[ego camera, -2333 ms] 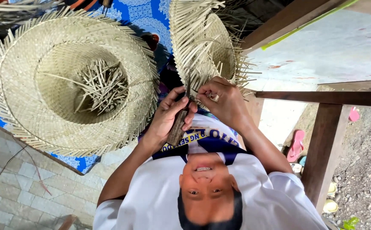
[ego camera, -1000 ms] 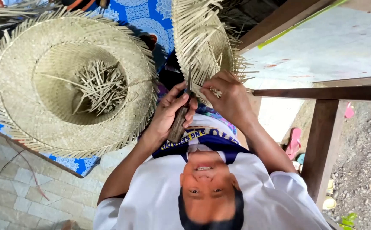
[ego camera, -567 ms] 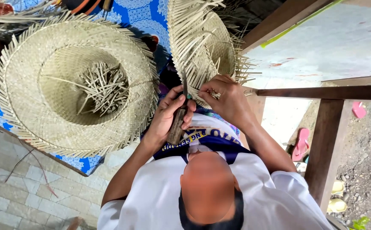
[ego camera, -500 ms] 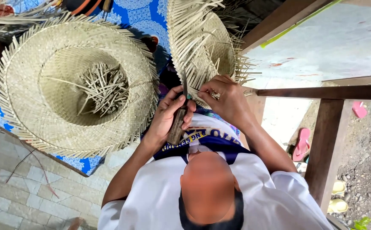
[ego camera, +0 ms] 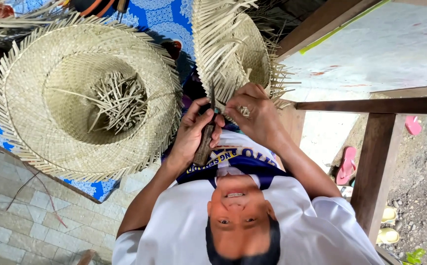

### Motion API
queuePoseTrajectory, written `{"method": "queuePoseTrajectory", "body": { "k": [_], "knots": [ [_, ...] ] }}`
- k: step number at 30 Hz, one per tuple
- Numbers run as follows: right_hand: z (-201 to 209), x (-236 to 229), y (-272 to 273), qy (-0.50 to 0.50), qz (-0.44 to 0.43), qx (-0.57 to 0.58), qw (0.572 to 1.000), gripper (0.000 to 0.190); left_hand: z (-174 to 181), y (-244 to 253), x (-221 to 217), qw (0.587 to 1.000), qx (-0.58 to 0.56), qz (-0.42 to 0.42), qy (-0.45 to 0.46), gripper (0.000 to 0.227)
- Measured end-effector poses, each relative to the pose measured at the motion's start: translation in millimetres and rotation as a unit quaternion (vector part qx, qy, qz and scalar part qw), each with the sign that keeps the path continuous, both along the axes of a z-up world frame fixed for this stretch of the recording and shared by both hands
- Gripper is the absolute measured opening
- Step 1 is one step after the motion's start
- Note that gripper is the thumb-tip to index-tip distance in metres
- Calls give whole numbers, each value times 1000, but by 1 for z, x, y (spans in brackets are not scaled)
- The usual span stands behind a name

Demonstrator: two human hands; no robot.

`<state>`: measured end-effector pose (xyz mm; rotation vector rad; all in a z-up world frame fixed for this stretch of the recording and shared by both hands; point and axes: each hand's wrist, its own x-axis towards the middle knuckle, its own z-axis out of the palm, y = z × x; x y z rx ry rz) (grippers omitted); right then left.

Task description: A person is weaving the brim of a straw hat using dried plant fibers and a small wooden tool.

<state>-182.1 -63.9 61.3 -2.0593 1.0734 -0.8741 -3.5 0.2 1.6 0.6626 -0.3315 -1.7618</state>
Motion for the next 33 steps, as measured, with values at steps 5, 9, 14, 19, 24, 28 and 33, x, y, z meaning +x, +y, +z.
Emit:
{"method": "queuePoseTrajectory", "body": {
  "k": [5,9,14,19,24,28,33],
  "knots": [
    [61,22,1,-121,50,56,990,10,-9,-3,2,998,12,24,-54,13],
    [107,56,-7,-202,74,-88,973,12,6,-2,4,1000,-2,12,-6,14],
    [68,140,-13,-145,141,-208,957,19,9,-3,7,1000,-3,7,-10,20],
    [52,114,-10,2,152,-175,973,40,6,-6,11,1000,5,-9,-12,28],
    [60,26,-19,76,2,-154,985,9,2,-16,10,997,-25,-44,64,28],
    [26,-6,-8,132,-45,-108,984,15,-7,-21,3,994,-42,-66,81,33],
    [2,-4,-8,146,-67,-135,978,18,-4,-20,2,992,-62,-75,83,35]
  ]
}}
